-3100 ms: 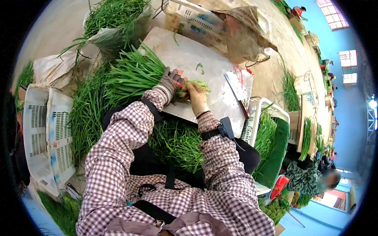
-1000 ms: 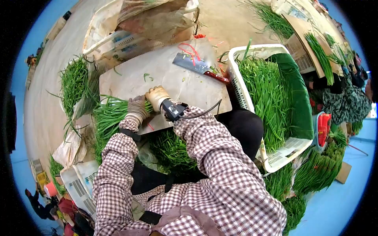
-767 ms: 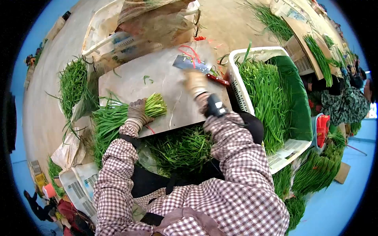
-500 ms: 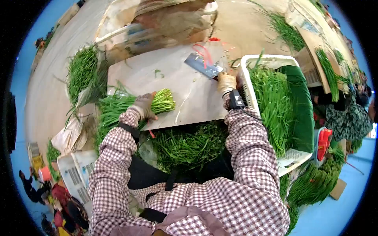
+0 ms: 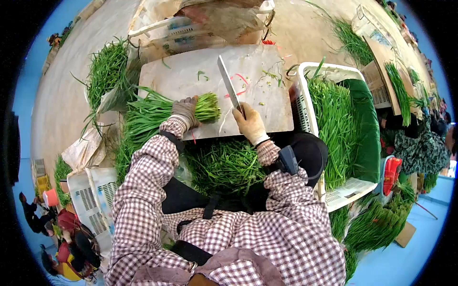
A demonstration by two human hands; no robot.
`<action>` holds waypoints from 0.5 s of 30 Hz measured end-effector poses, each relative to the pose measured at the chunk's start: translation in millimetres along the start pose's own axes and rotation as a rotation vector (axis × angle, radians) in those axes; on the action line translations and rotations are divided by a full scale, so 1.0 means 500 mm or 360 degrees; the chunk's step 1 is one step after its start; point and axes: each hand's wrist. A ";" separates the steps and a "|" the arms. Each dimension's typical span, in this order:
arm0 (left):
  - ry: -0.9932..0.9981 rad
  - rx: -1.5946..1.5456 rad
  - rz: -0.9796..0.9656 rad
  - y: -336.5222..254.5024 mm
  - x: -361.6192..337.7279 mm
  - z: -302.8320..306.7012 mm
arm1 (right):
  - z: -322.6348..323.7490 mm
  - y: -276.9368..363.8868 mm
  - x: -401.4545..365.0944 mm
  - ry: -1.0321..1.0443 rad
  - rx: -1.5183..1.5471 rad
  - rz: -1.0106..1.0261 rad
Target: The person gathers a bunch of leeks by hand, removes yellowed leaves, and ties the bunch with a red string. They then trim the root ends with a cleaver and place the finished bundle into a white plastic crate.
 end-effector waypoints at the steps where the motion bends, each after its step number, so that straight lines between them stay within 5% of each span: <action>1: 0.0132 -0.0017 0.0011 0.000 0.003 0.001 | 0.001 -0.011 0.013 0.0008 -0.0011 0.0000; 3: 0.0139 -0.0046 0.0028 -0.006 -0.004 -0.006 | 0.012 -0.044 0.064 -0.0181 -0.0046 -0.0120; 7: 0.0073 -0.0136 0.0076 -0.002 -0.003 0.002 | 0.065 -0.029 0.108 -0.0501 -0.0155 0.0230; 11: 0.0054 -0.0190 0.0025 0.009 0.005 0.001 | 0.081 -0.004 0.039 0.0039 -0.0492 -0.0288; 15: 0.0062 -0.0191 0.0028 0.002 0.011 -0.004 | 0.109 -0.056 0.030 0.0333 -0.0270 -0.0371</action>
Point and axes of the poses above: each hand's wrist, its own x-axis towards the middle knuckle, its own z-axis out of the back of the hand, y = z × x, and after that the axes turned 13 degrees about x, right-handed
